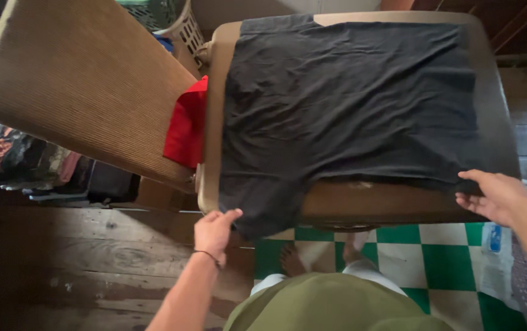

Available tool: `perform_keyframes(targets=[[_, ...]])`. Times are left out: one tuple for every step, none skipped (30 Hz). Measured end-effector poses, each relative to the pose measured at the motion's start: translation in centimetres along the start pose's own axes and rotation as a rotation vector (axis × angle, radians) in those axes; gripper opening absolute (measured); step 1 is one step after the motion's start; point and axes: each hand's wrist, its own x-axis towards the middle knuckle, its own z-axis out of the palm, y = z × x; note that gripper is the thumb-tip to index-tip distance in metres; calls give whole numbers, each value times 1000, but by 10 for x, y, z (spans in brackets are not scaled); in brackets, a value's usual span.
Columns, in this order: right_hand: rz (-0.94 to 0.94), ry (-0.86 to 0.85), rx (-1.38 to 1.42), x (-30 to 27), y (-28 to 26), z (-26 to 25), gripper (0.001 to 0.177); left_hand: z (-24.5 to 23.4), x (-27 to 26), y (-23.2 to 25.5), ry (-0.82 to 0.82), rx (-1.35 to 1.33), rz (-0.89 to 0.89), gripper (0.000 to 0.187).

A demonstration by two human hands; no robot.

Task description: The person folds a black t-shirt on a chair by laying it flat, folding the sleeves and sides inward to form a rectangle, and then folding it into a small bundle.

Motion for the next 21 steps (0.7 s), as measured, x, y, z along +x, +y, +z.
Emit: perform_keyframes(targets=[[-15, -108, 95, -4, -2, -3, 53, -9, 0, 8, -23, 43, 30, 34], [-13, -106, 94, -9, -5, -6, 53, -14, 2, 20, -45, 87, 61, 40], [-97, -73, 71, -14, -10, -9, 52, -16, 5, 34, -45, 88, 60, 40], [-182, -41, 48, -18, -16, -12, 51, -16, 7, 48, -37, 121, 163, 39], [-178, -38, 45, -21, -22, -15, 51, -10, 7, 62, -30, 154, 262, 39], [-211, -55, 65, -24, -29, -17, 49, -3, 6, 77, -9, 122, 325, 30], [-247, -76, 84, -24, -37, -19, 47, 3, 6, 98, 13, 90, 390, 27], [-245, -75, 82, -24, -44, -21, 47, 9, 4, 118, -31, -43, 318, 29], [-257, -116, 103, -22, -54, -23, 44, 16, 3, 139, -72, -179, 248, 33], [-269, -156, 124, -20, -63, -25, 42, 23, 3, 159, -73, -177, 293, 35], [-269, -160, 119, -18, -71, -27, 42, 27, 3, 176, -71, -175, 334, 36], [-300, -177, 85, -16, -78, -29, 39, 31, 7, 190, -124, -217, 315, 36], [-331, -197, 52, -13, -86, -29, 37, 35, 14, 203, -174, -259, 298, 37], [-331, -204, 47, -10, -94, -28, 37, 40, 25, 215, -166, -261, 296, 37], [-320, -256, 31, -8, -102, -26, 35, 46, 38, 225, -206, -338, 197, 33], [-309, -309, 16, -7, -112, -24, 34, 51, 54, 235, -246, -415, 98, 31], [-308, -316, 11, -8, -122, -22, 34, 56, 70, 243, -238, -417, 97, 31], [-237, -332, 6, -9, -133, -20, 33, 62, 83, 250, -312, -483, 63, 26], [-165, -344, 1, -9, -142, -17, 33, 69, 92, 254, -388, -547, 27, 23], [-163, -350, -3, -7, -150, -13, 33, 74, 98, 259, -382, -548, 25, 23], [-129, -403, -31, -2, -158, -12, 33, 81, 100, 266, -375, -496, -17, 20]])
